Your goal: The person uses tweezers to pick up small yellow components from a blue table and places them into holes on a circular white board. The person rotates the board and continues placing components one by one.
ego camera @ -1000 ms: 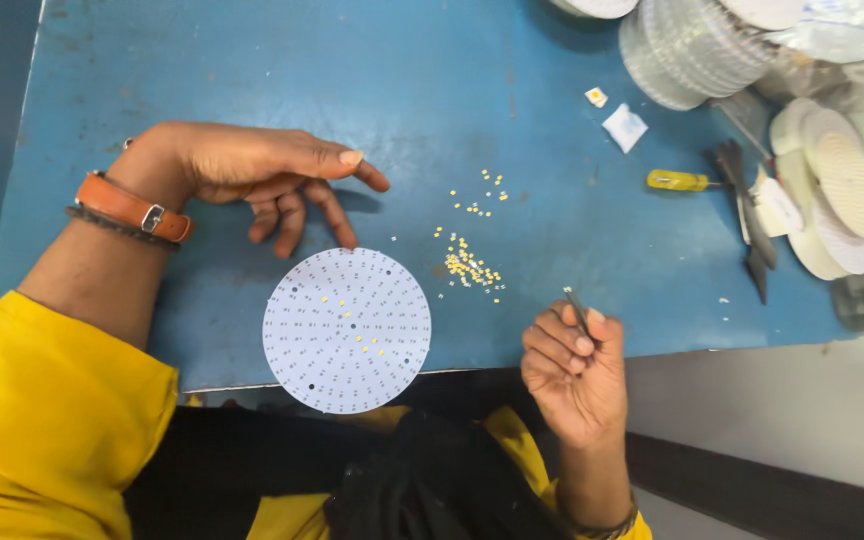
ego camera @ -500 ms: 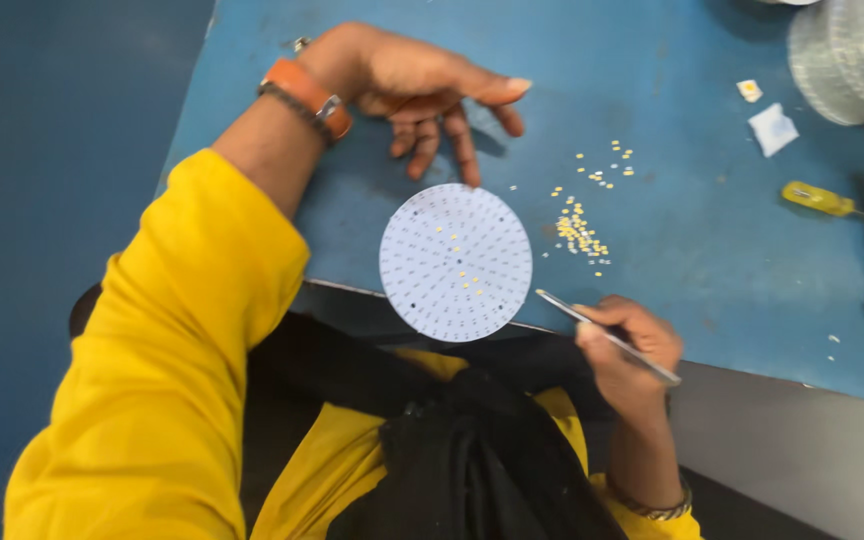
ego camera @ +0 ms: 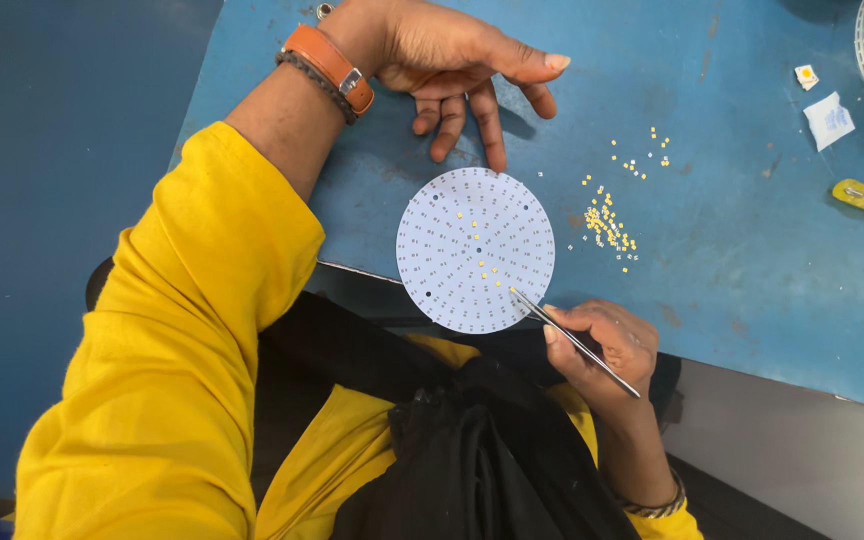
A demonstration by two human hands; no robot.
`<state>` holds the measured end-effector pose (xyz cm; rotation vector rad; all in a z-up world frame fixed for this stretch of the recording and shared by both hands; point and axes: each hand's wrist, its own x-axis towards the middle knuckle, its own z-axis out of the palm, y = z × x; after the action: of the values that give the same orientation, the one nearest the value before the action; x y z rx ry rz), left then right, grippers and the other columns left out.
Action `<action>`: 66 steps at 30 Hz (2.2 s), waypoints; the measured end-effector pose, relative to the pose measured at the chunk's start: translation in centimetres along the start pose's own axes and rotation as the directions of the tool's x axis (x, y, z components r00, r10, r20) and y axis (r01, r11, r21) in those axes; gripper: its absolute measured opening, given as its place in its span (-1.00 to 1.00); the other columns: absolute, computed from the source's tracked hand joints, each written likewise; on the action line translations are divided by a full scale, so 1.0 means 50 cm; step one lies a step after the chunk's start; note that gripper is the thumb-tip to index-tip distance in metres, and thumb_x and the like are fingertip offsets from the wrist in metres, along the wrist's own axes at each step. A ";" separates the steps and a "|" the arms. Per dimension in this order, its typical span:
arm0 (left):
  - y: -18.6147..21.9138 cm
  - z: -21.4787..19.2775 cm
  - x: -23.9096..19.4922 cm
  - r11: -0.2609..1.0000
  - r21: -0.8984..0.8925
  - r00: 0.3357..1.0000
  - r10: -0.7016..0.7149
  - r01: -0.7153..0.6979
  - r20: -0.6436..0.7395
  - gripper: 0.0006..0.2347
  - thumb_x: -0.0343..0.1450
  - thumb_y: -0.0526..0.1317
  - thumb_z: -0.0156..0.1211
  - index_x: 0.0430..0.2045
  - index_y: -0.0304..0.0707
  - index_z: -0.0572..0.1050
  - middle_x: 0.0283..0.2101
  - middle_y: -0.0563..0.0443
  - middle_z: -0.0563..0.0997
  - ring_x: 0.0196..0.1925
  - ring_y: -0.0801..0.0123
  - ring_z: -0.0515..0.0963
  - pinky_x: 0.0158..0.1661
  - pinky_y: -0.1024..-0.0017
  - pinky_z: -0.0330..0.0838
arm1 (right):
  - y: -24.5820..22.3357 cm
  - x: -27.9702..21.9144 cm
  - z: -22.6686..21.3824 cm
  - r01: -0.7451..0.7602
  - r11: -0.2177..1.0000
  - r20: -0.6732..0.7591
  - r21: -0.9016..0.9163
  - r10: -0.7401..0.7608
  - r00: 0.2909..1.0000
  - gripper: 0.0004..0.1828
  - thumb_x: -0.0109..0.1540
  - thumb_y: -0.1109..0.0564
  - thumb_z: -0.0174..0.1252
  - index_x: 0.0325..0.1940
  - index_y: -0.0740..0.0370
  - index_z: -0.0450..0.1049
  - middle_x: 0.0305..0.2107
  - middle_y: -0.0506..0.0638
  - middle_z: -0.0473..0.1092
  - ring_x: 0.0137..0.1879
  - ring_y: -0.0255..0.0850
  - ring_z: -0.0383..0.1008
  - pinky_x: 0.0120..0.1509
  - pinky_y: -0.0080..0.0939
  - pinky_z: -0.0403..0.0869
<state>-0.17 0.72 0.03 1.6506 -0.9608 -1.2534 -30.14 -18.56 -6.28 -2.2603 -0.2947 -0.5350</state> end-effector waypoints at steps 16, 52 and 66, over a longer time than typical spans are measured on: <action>-0.040 -0.041 0.009 0.937 -0.346 0.987 0.101 -0.052 0.124 -0.28 0.46 0.29 -0.12 0.42 -0.25 0.15 -0.02 -0.49 0.63 -0.53 0.27 0.68 -0.67 0.60 0.43 | 0.028 -0.012 -0.012 -0.296 0.895 -0.133 0.334 0.356 0.925 -0.84 0.19 0.19 0.28 -0.24 0.37 0.59 -0.62 -0.22 0.33 -0.49 -0.54 0.22 -0.44 -0.43 0.19; -0.348 0.742 0.115 0.510 0.662 0.806 -0.533 0.549 -0.258 -0.14 0.35 0.49 -0.20 0.21 -0.35 0.46 0.23 -0.23 0.53 0.26 -0.02 0.51 0.23 0.16 0.37 | 0.048 0.008 -0.029 -0.294 0.763 -0.036 0.576 0.383 0.923 -0.82 0.28 0.16 0.21 -0.16 0.37 0.55 -0.45 -0.03 0.50 -0.41 -0.41 0.44 -0.37 -0.40 0.40; -0.191 0.570 -0.145 0.498 -0.779 0.813 -0.222 -0.381 -0.539 -0.51 0.45 -0.10 0.14 0.25 -0.29 0.20 0.12 -0.35 0.53 0.15 -0.05 0.59 -0.02 0.08 0.61 | 0.007 -0.018 -0.198 0.085 -0.283 0.114 0.955 0.618 0.778 -0.65 0.47 -0.01 0.00 0.18 0.29 0.42 -0.01 0.07 0.49 0.09 -0.15 0.53 0.20 -0.13 0.51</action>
<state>-28.62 6.14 -10.82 0.9804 0.0683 -0.8064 -33.61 -26.20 -0.90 -0.3499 0.1593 -0.2793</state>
